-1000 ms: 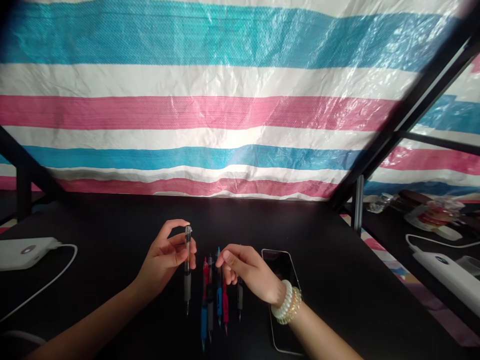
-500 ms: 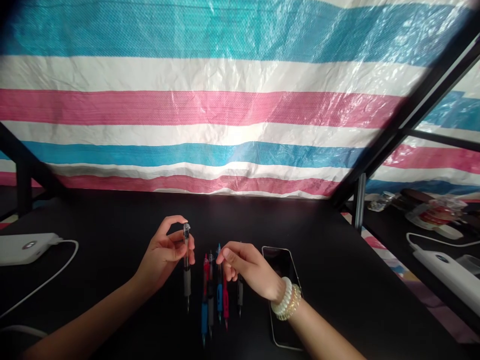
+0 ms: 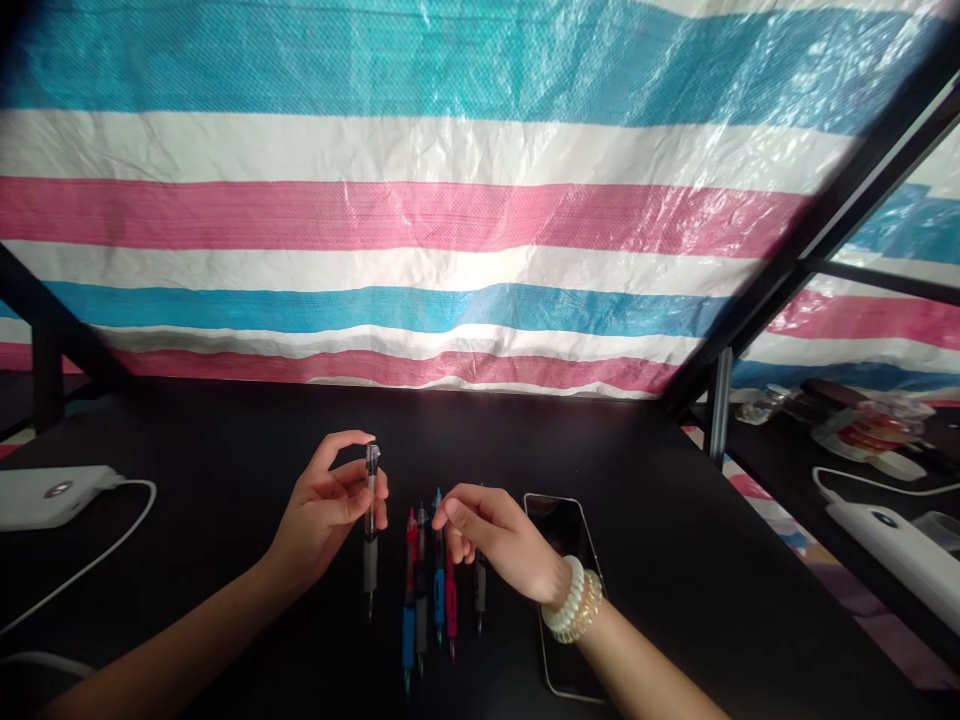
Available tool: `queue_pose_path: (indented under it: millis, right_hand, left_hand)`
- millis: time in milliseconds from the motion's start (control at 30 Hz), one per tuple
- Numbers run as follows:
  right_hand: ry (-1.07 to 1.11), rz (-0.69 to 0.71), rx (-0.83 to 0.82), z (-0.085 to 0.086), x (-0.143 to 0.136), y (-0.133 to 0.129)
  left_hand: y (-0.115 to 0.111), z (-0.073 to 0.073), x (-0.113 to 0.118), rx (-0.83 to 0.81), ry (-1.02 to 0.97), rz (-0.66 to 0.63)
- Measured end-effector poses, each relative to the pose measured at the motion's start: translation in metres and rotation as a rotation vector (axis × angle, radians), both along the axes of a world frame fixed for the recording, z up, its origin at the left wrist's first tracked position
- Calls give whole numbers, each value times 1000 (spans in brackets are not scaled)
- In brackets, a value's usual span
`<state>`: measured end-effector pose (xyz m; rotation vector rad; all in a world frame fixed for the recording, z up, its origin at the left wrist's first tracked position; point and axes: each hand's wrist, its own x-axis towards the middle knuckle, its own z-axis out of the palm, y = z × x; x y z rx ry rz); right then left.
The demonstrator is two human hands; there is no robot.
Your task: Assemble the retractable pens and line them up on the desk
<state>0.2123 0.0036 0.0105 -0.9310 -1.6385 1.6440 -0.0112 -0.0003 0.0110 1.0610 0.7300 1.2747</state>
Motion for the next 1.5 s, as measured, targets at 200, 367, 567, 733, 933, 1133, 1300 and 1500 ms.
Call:
queue_pose_path:
  millis: [200,367,567,733,933,1133,1300,1500]
  right_hand:
    - [-9,-2,-4,1,0,-1]
    - [-16,-2,6,2,0,-1]
    - [-27,-3,12,3,-1,-1]
    - [-30,-5,22,4,0,-2]
    - [-33,9,32,4,1,-1]
    - [-28,12,56,5,1,0]
    - [-23,10,47,5,-1,-1]
    - [-45,5,52,3,0,1]
  left_hand:
    - [1,1,-1,-47,-24,24]
    - [2,1,-2,-52,-16,60]
    - [6,1,-3,-45,-3,66]
    - [8,3,-5,-9,14,98]
    - [10,14,-16,29,107,100]
    - [7,15,-48,81,267,153]
    - [21,-2,-92,11,751,270]
    - [38,-25,-116,74,1065,372]
